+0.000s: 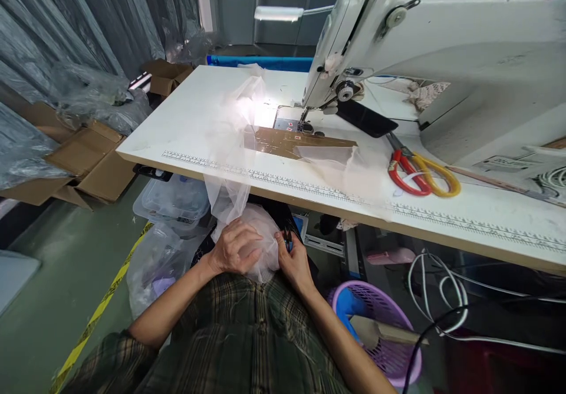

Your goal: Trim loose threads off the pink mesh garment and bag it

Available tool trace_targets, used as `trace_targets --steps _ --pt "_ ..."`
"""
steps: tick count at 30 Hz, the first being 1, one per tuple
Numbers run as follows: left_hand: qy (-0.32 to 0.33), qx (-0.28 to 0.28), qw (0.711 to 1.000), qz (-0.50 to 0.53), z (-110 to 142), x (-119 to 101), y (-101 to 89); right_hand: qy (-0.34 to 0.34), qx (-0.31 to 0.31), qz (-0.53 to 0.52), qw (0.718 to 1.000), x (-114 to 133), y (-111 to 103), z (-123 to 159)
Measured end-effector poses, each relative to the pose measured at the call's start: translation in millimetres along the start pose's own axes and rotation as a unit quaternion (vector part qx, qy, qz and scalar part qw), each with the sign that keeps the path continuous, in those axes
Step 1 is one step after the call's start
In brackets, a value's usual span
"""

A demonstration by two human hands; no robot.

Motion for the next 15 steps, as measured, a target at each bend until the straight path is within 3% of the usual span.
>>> trace_targets --steps 3,7,12,15 --pt "0.036 0.104 0.994 -0.027 1 9 6.6 -0.016 0.008 0.029 0.999 1 3 -2" --pt "-0.027 0.193 0.981 0.003 4 30 16.7 -0.033 0.018 0.067 0.997 3 7 -4" --pt "-0.095 0.188 0.977 0.02 18 41 28.9 -0.054 0.009 0.107 0.993 -6 8 -4" --pt "-0.091 0.158 0.983 -0.007 26 39 31.3 -0.084 -0.066 0.169 0.98 -3 -4 -3"
Point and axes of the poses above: each hand's wrist, its own z-axis away from the middle knuckle, its own y-axis out of the palm, x = y × z, the point moved 4 cm from there along -z, towards the middle knuckle, and after that the axes turned 3 degrees about -y, right-handed, at the moved point
